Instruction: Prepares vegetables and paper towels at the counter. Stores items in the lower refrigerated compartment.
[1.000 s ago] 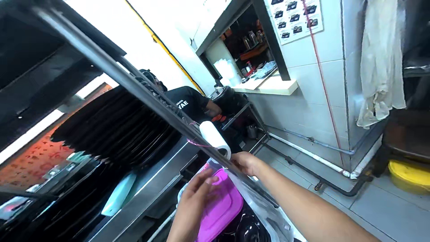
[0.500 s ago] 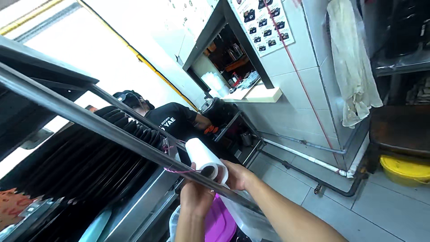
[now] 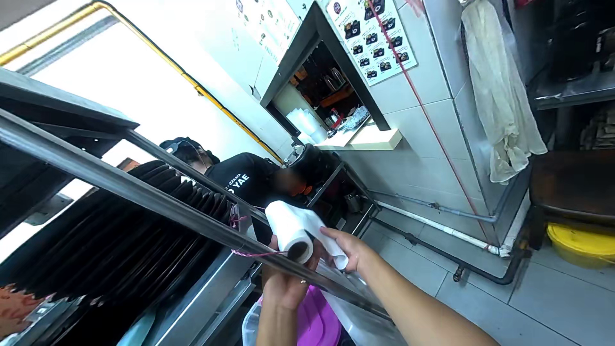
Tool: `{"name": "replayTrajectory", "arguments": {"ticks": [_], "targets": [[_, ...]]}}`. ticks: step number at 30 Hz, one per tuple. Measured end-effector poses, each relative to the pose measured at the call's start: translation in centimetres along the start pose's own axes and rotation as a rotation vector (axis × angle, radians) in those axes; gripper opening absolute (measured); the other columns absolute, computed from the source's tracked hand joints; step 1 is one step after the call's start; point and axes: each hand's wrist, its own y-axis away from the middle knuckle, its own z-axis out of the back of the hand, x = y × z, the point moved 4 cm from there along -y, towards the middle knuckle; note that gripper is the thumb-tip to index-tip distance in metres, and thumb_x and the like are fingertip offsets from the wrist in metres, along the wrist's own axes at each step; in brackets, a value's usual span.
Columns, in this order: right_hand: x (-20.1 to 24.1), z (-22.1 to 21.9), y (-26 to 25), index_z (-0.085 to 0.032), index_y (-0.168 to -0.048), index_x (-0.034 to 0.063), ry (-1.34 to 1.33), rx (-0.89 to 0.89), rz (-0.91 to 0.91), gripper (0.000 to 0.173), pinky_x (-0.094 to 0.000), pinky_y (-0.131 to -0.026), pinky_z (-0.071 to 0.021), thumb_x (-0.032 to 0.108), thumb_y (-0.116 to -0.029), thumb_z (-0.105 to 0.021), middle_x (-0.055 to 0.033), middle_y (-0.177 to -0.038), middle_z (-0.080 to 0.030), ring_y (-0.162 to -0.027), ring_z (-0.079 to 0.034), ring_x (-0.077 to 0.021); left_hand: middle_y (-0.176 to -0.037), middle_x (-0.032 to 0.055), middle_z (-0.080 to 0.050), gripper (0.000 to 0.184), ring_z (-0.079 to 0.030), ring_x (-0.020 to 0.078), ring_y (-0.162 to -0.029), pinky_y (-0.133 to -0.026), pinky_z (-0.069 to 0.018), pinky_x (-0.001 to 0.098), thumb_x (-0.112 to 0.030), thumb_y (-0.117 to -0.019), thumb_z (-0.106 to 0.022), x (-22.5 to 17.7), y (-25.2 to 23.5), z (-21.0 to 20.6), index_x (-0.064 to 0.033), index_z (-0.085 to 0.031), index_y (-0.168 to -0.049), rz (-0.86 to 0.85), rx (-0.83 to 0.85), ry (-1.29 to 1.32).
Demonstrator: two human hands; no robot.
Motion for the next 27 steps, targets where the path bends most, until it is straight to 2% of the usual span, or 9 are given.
{"name": "replayTrajectory", "arguments": {"ticks": [1, 3, 6, 8, 11, 15, 18, 23, 27], "targets": [[0.8, 0.4, 0.3, -0.064, -0.117, 0.0071, -0.042, -0.066, 0.050, 0.039, -0.0313, -0.061, -0.0571, 0.042, -0.1044, -0.055, -0.0100, -0.091, -0.070, -0.072, -0.068, -0.0168, -0.109, 0.0261, -0.068, 0.069, -0.071, 0.0404, -0.096, -0.082, -0.0614, 0.0549, -0.067, -0.0974, -0.048, -0.3, 0.1, 0.0, -0.0045, -0.057, -0.124, -0.032, -0.021, 0.013], [2.4, 2.0, 0.7, -0.062, -0.124, 0.0050, -0.117, -0.159, 0.146, 0.035, -0.0381, -0.073, -0.0600, 0.033, -0.1033, -0.058, -0.0142, -0.102, -0.071, -0.086, -0.071, -0.0222, -0.113, 0.0267, -0.067, 0.066, -0.070, 0.0434, -0.101, -0.086, -0.0598, 0.0611, -0.064, -0.0971, -0.052, -0.8, 0.4, 0.1, -0.0057, -0.056, -0.128, -0.074, -0.028, 0.080], [4.5, 4.8, 2.1, -0.061, -0.126, 0.0054, -0.144, -0.271, 0.234, 0.037, -0.0414, -0.075, -0.0604, 0.034, -0.1023, -0.058, -0.0145, -0.104, -0.072, -0.089, -0.071, -0.0237, -0.119, 0.0195, -0.066, 0.063, -0.068, 0.0363, -0.106, -0.087, -0.0578, 0.0579, -0.064, -0.1001, -0.043, -1.5, 1.0, -0.2, -0.0115, -0.054, -0.132, -0.167, -0.117, 0.049], [6.1, 6.1, 3.5, -0.061, -0.124, 0.0066, -0.104, -0.336, 0.269, 0.038, -0.0400, -0.071, -0.0601, 0.037, -0.1017, -0.058, -0.0132, -0.101, -0.071, -0.085, -0.071, -0.0224, -0.113, 0.0177, -0.066, 0.061, -0.069, 0.0327, -0.098, -0.079, -0.0601, 0.0519, -0.064, -0.1013, -0.036, -1.7, 1.1, -0.2, -0.0123, -0.054, -0.129, -0.186, -0.163, 0.045], [7.7, 8.2, 5.5, -0.058, -0.133, 0.0133, -0.006, -0.340, 0.317, 0.042, -0.0469, -0.076, -0.0609, 0.041, -0.1019, -0.057, -0.0139, -0.107, -0.072, -0.091, -0.072, -0.0263, -0.116, 0.0156, -0.066, 0.063, -0.068, 0.0311, -0.102, -0.079, -0.0590, 0.0522, -0.067, -0.1001, -0.034, -1.8, 1.0, 0.1, -0.0147, -0.054, -0.130, -0.158, -0.217, 0.021], [9.2, 9.9, 8.9, -0.055, -0.137, 0.0167, 0.046, -0.408, 0.382, 0.041, -0.0457, -0.074, -0.0610, 0.040, -0.1025, -0.057, -0.0125, -0.105, -0.072, -0.090, -0.072, -0.0249, -0.120, 0.0191, -0.063, 0.067, -0.066, 0.0374, -0.106, -0.084, -0.0561, 0.0616, -0.069, -0.0977, -0.037, -1.7, 1.0, -0.1, -0.0138, -0.052, -0.133, -0.127, -0.246, 0.018], [10.4, 11.6, 11.4, -0.056, -0.135, 0.0160, 0.028, -0.482, 0.426, 0.042, -0.0473, -0.074, -0.0612, 0.042, -0.1030, -0.055, -0.0125, -0.105, -0.072, -0.090, -0.072, -0.0255, -0.116, 0.0199, -0.065, 0.065, -0.067, 0.0390, -0.104, -0.083, -0.0559, 0.0638, -0.069, -0.0976, -0.040, -1.6, 1.0, -0.8, -0.0132, -0.055, -0.128, -0.130, -0.191, 0.057], [11.6, 13.3, 15.3, -0.055, -0.138, 0.0177, 0.001, -0.540, 0.496, 0.042, -0.0488, -0.077, -0.0619, 0.042, -0.1043, -0.052, -0.0134, -0.108, -0.073, -0.092, -0.073, -0.0268, -0.115, 0.0212, -0.067, 0.064, -0.069, 0.0395, -0.103, -0.082, -0.0585, 0.0608, -0.067, -0.0968, -0.048, -1.7, 0.6, -1.3, -0.0112, -0.057, -0.127, -0.107, -0.152, 0.071], [11.1, 14.5, 18.1, -0.053, -0.139, 0.0180, 0.007, -0.547, 0.541, 0.042, -0.0476, -0.076, -0.0630, 0.041, -0.1048, -0.052, -0.0134, -0.108, -0.073, -0.092, -0.074, -0.0258, -0.106, 0.0216, -0.069, 0.056, -0.071, 0.0376, -0.094, -0.077, -0.0609, 0.0565, -0.059, -0.0990, -0.050, -1.5, -0.1, -1.1, -0.0084, -0.059, -0.121, -0.092, -0.117, 0.088]]}}
